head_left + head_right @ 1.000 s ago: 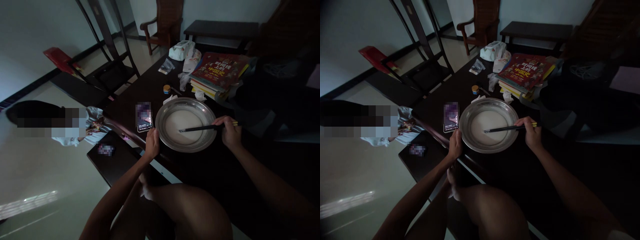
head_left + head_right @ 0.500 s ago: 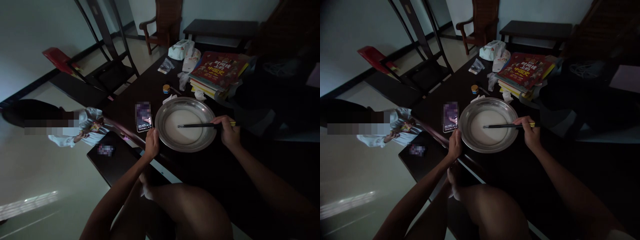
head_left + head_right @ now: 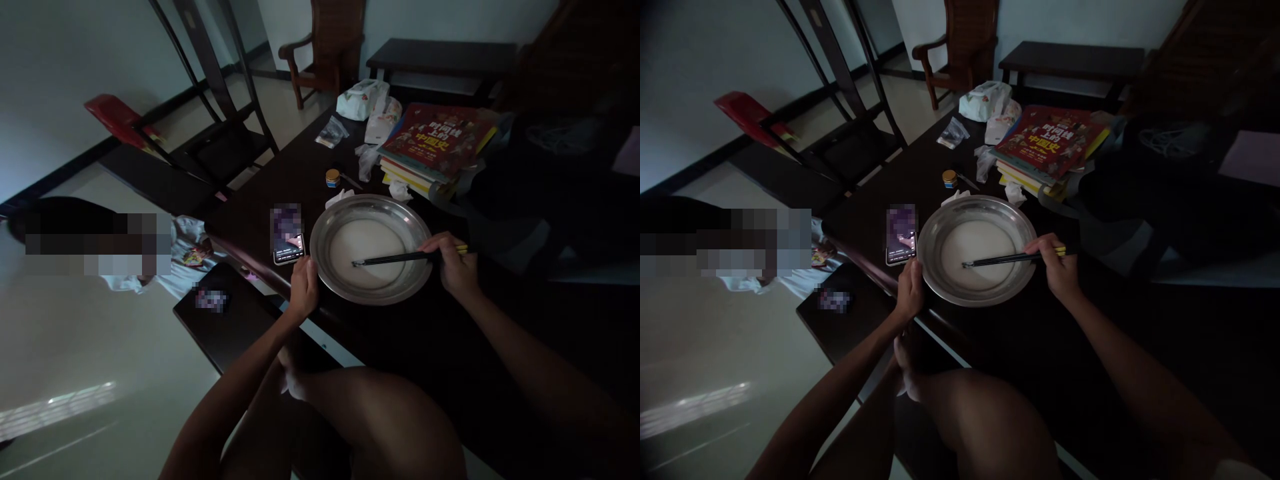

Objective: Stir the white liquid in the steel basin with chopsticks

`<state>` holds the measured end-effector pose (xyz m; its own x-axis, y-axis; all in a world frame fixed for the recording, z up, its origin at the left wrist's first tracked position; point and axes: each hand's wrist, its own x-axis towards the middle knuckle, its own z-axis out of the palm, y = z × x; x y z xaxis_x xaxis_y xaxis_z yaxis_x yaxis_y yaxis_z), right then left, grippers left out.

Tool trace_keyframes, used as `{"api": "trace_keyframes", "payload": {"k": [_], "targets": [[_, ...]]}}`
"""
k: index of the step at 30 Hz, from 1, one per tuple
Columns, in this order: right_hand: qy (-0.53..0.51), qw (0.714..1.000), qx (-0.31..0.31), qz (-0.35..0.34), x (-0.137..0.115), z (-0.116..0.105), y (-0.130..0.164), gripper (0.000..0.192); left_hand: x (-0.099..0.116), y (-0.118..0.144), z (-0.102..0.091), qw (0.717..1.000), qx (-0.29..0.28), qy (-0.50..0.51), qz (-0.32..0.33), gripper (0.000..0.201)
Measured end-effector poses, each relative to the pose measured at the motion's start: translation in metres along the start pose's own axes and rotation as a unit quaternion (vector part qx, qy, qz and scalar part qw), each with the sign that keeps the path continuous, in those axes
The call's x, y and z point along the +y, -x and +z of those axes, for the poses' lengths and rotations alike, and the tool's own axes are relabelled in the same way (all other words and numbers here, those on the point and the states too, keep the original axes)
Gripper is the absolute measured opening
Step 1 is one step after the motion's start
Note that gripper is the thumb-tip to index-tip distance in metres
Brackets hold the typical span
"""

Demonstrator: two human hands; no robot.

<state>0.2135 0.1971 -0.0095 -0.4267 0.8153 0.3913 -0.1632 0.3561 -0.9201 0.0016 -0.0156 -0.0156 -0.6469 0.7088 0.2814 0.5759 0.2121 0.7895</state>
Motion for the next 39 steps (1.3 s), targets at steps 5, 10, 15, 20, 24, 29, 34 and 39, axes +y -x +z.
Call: {"api": "trace_keyframes", "payload": {"k": [5, 10, 15, 20, 24, 29, 34, 39], "targets": [[-0.012, 0.999, 0.037, 0.001, 0.0004, -0.0001, -0.0008, 0.042, 0.0006, -0.0001, -0.0004, 1.0, -0.001, 0.0, 0.001, 0.059], [-0.011, 1.0, 0.007, -0.001, 0.0005, 0.0003, -0.0006, 0.04, 0.0014, -0.0001, -0.0008, 1.0, 0.002, -0.006, 0.007, 0.059], [-0.026, 0.999, 0.033, 0.003, 0.0018, -0.0002, -0.0004, 0.042, 0.0008, -0.0002, -0.0007, 1.0, 0.002, -0.006, 0.002, 0.06], [-0.004, 1.0, 0.003, 0.001, 0.0034, -0.0009, -0.0002, 0.039, 0.0, -0.0006, 0.0013, 1.0, 0.001, 0.001, 0.002, 0.06], [-0.011, 0.999, 0.031, 0.001, 0.0041, -0.0014, -0.0008, 0.042, -0.0007, -0.0007, 0.002, 1.0, 0.003, -0.001, 0.007, 0.059], [-0.007, 1.0, -0.005, -0.004, 0.002, -0.0012, -0.0004, 0.039, 0.0004, -0.0011, 0.001, 1.0, 0.005, -0.008, 0.008, 0.059], [-0.015, 1.0, 0.02, 0.001, 0.0011, -0.0001, -0.0004, 0.041, -0.0011, -0.001, 0.0007, 1.0, 0.003, 0.002, 0.004, 0.059], [0.001, 1.0, 0.007, 0.002, 0.0012, 0.0007, 0.0003, 0.04, -0.0018, -0.0007, 0.0004, 1.0, 0.005, -0.005, 0.004, 0.059]]}}
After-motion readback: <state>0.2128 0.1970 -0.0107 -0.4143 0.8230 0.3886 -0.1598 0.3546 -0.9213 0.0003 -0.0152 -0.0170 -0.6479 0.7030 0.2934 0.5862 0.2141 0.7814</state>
